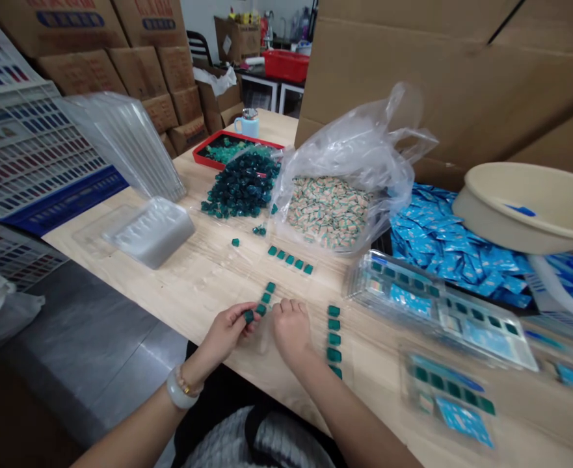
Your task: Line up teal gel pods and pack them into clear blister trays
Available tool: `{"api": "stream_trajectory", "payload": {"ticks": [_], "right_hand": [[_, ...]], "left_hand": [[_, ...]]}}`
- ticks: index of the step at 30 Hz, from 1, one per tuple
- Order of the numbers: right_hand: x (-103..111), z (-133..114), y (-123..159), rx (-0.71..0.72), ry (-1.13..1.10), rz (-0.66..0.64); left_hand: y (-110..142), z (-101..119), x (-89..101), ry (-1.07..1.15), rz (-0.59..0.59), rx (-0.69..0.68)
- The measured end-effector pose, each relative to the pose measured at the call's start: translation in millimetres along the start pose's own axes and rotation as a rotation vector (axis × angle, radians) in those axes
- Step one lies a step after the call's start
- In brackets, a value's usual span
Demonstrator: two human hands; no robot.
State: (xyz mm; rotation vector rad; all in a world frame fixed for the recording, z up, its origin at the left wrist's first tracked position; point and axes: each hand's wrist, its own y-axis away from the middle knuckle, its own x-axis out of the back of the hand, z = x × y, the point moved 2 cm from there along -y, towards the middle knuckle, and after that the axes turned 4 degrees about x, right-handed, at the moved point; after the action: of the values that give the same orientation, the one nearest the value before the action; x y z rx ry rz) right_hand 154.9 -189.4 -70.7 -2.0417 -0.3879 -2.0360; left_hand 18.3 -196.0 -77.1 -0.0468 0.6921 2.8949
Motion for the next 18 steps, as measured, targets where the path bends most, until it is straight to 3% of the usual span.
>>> {"api": "stream_trajectory", "payload": {"ticks": [5, 10, 14, 18], "right_hand": [[17, 7, -17, 0.027, -0.002, -0.014], [69, 49, -38, -0.063, -0.301, 0.340], [110, 86, -47, -0.143, -0.407, 0.637], [110, 96, -48, -0.169, -0.637, 0.663]], "left_hand": [[-5, 1, 4.3, 0.033, 0.021, -0.014], [-7, 7, 13.0, 0.042, 0.015, 0.014], [-12, 12, 19.2, -0.020, 0.102, -0.030], [-18, 18, 18.7, -0.004, 0.124, -0.063]]}}
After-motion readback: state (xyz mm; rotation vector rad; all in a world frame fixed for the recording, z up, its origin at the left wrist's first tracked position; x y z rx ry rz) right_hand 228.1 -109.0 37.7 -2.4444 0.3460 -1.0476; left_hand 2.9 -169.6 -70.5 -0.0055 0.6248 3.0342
